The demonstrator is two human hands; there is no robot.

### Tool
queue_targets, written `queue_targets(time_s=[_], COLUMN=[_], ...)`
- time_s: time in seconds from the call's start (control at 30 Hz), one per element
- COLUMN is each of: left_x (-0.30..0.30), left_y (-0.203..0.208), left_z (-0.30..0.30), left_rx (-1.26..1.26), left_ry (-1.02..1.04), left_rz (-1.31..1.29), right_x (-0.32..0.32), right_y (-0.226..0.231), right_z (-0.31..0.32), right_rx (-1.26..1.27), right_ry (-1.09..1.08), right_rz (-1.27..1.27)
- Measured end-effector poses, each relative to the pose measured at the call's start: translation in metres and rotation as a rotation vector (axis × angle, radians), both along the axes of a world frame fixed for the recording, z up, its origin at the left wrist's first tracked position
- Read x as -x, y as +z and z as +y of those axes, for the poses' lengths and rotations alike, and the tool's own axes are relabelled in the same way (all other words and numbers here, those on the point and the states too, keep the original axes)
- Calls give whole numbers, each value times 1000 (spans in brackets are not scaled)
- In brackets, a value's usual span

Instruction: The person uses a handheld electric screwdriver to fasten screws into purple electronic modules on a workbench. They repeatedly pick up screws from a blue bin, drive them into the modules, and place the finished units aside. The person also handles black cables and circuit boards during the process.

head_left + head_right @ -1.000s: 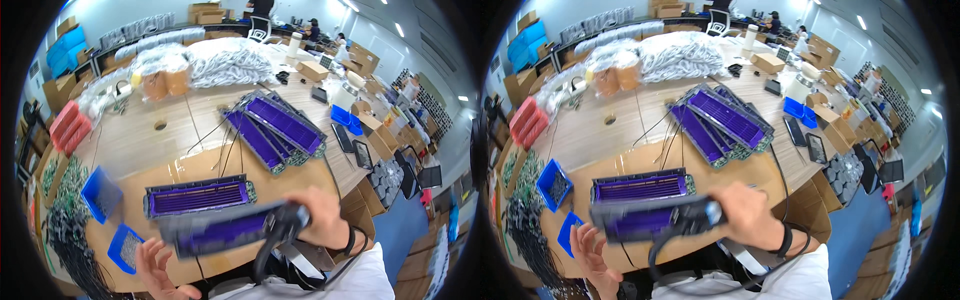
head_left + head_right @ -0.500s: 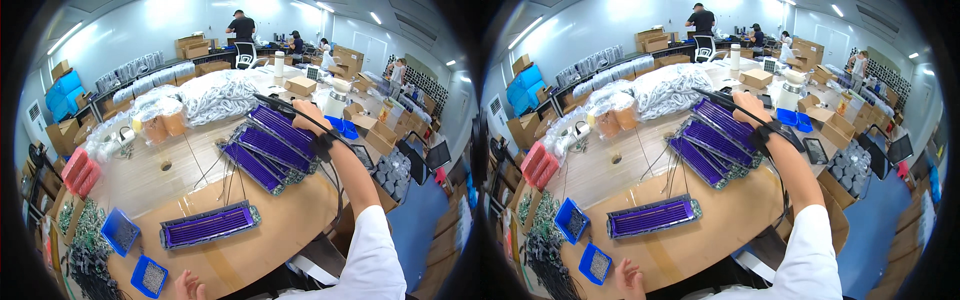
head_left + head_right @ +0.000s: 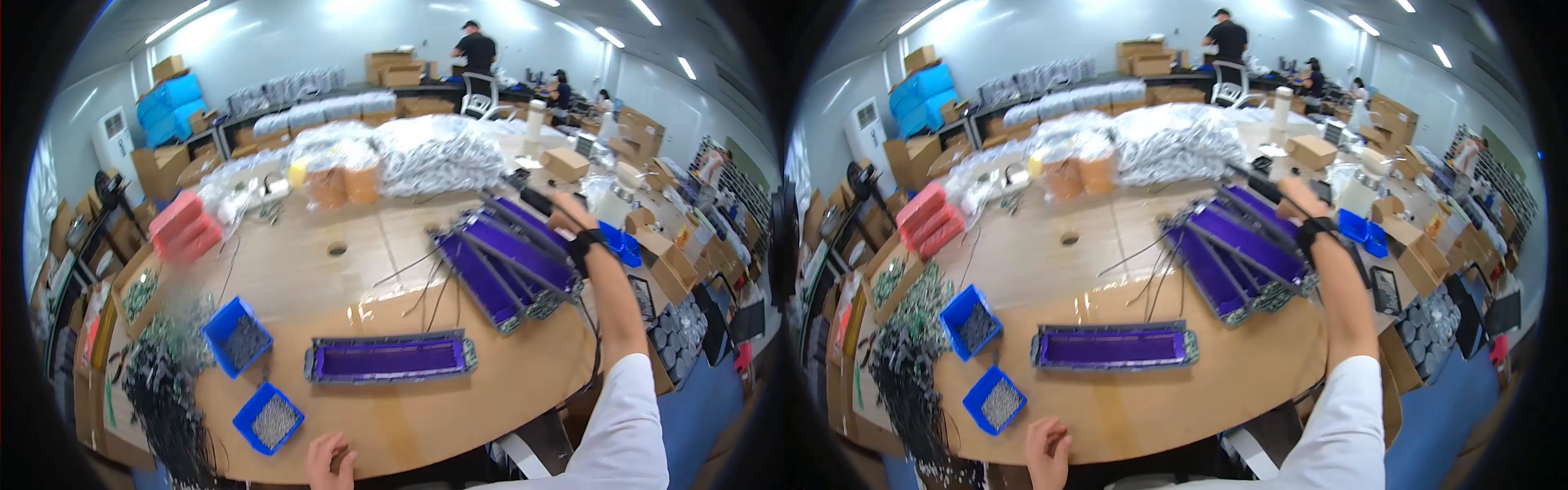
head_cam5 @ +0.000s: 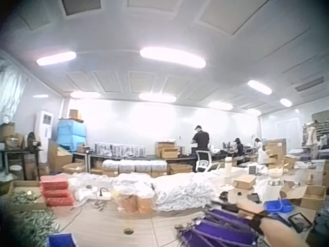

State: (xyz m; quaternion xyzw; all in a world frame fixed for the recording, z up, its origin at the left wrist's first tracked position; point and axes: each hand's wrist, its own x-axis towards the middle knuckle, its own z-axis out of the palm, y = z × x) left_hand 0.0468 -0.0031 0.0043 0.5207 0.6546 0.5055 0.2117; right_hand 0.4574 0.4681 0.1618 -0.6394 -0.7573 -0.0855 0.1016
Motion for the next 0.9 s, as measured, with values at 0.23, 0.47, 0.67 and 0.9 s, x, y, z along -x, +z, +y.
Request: queue_targets(time_s=[0.23, 0.47, 0.67, 0.9], left_x=[6, 9, 38, 141], left_y=[36, 50, 63, 75], left_z=[20, 13, -32, -77], left_rx=[74, 7, 84, 66], left_ry=[9, 21, 270, 698], left_rz=[174, 259, 152, 360], right_x=[129, 227, 246, 225], right_y=[41, -32, -86, -80], right_z=[-158, -257, -264, -303], right_rx=[-80, 218, 163, 138], right_ry=[403, 955, 1063, 1131], right_rz=[258, 170, -12, -127])
